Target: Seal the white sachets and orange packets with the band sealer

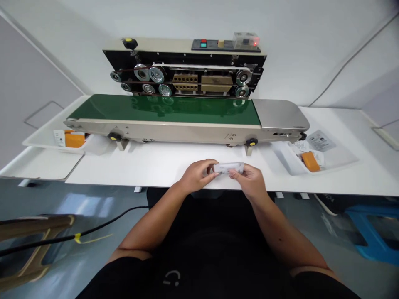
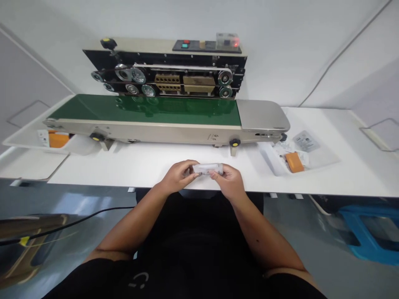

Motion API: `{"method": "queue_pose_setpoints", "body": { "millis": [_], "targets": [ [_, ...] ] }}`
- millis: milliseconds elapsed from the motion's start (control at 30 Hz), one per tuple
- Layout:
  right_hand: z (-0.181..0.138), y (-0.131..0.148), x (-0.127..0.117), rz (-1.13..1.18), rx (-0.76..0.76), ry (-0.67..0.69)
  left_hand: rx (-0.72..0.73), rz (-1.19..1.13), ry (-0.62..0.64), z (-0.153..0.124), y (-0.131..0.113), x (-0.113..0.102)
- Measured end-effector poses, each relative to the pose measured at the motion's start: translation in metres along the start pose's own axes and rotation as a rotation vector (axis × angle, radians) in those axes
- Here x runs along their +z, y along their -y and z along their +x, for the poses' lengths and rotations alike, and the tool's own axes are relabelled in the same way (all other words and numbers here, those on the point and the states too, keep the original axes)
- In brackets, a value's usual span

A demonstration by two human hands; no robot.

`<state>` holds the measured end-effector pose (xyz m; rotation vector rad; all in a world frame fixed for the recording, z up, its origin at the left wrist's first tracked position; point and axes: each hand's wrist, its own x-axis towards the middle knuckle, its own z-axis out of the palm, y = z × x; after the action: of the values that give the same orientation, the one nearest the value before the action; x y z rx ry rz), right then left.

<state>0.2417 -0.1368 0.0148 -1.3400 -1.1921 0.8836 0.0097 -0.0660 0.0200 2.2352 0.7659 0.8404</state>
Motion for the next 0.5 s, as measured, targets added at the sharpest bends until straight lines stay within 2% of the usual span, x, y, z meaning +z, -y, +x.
{"method": "queue_pose_setpoints", "body": {
  "millis": [67, 167, 300, 367, 500],
  "targets": [
    [0.014, 0.015, -0.016, 0.035, -0.011, -0.1, -0.022, -0.045, -0.025, -0.001, 0.002, 0.0],
    [0.047, 0.057, -0.049, -0.074, -0.184, -0.22, -0.031, -0.053, -0.003, -0.003, 0.004, 0.001],
    [0.107, 0.114, -0.085, -0.583, -0.554, -0.284, -0.013, -0.01, 0.033, -0.002, 0.003, 0.001],
    [0.139, 0.127, -0.095, -0.86, -0.643, -0.262, 0.002, 0.011, 0.027, -0.002, 0.003, 0.001],
    [0.187, 0.122, -0.1, -1.228, -0.623, -0.18, 0.034, 0.081, 0.033, -0.001, 0.002, 0.001]
  ]
}}
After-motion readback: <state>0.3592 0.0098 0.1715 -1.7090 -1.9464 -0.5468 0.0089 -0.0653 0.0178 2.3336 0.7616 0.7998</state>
